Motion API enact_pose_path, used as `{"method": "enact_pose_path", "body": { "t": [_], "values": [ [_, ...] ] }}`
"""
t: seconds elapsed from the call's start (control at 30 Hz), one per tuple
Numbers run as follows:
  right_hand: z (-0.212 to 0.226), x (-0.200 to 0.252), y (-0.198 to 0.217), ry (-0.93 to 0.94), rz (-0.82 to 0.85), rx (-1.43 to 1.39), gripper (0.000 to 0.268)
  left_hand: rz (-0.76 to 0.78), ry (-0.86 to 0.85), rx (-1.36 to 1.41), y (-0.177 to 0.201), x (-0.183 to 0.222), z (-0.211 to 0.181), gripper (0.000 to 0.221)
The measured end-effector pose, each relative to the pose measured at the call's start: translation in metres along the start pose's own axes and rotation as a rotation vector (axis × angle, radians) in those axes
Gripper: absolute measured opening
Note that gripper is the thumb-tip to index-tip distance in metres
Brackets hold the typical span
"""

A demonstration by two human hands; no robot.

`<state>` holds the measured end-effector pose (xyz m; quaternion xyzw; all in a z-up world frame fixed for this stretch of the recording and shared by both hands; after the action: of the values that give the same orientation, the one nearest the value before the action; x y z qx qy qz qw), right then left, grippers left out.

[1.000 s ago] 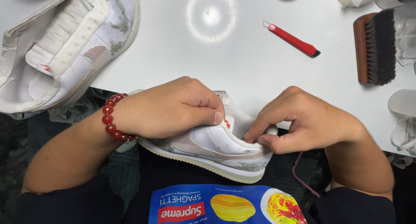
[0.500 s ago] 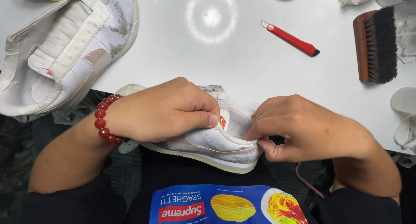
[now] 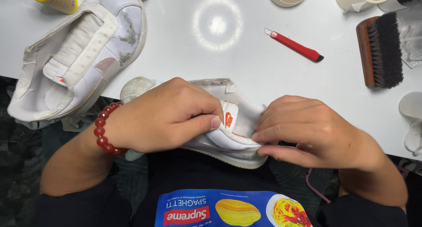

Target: The person applies masking tape around the heel collar and upper edge of a sneaker, tearing and trimming the tape, cutting pieces with a utility knife, and pressing the tape down along the shoe. They then hold the shoe and rub a white block along the taped sole edge.

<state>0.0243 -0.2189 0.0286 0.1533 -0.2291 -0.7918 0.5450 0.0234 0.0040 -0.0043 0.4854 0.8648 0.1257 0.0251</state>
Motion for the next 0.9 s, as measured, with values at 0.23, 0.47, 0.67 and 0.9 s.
{"method": "enact_pose_path", "body": {
  "t": [0.23,0.47,0.67,0.9],
  "values": [
    [0.001,0.002,-0.008,-0.037,-0.156,0.465,0.018,-0.215,-0.237,-0.474,-0.007,-0.003,-0.01,0.008],
    [-0.022,0.016,-0.032,-0.08,-0.205,0.769,0.01,-0.158,-0.269,-0.601,-0.02,-0.007,0.019,0.011],
    [-0.039,0.034,-0.047,-0.062,-0.32,0.779,0.017,-0.272,-0.219,-0.721,-0.03,-0.007,0.012,0.019],
    [-0.046,0.03,-0.055,-0.162,-0.281,0.807,0.021,-0.319,-0.19,-0.877,-0.044,-0.011,0.02,0.013]
  ]
}}
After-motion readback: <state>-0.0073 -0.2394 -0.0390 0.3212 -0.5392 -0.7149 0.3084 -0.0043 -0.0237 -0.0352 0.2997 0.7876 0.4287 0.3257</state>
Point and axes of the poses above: each hand's wrist, its own x-axis away from the middle knuckle, its own y-axis out of the back of the hand, z = x × y, the point moved 4 cm from there along -x, towards the middle knuckle, and after that the axes turned 9 degrees about z, right-handed, at the moved point
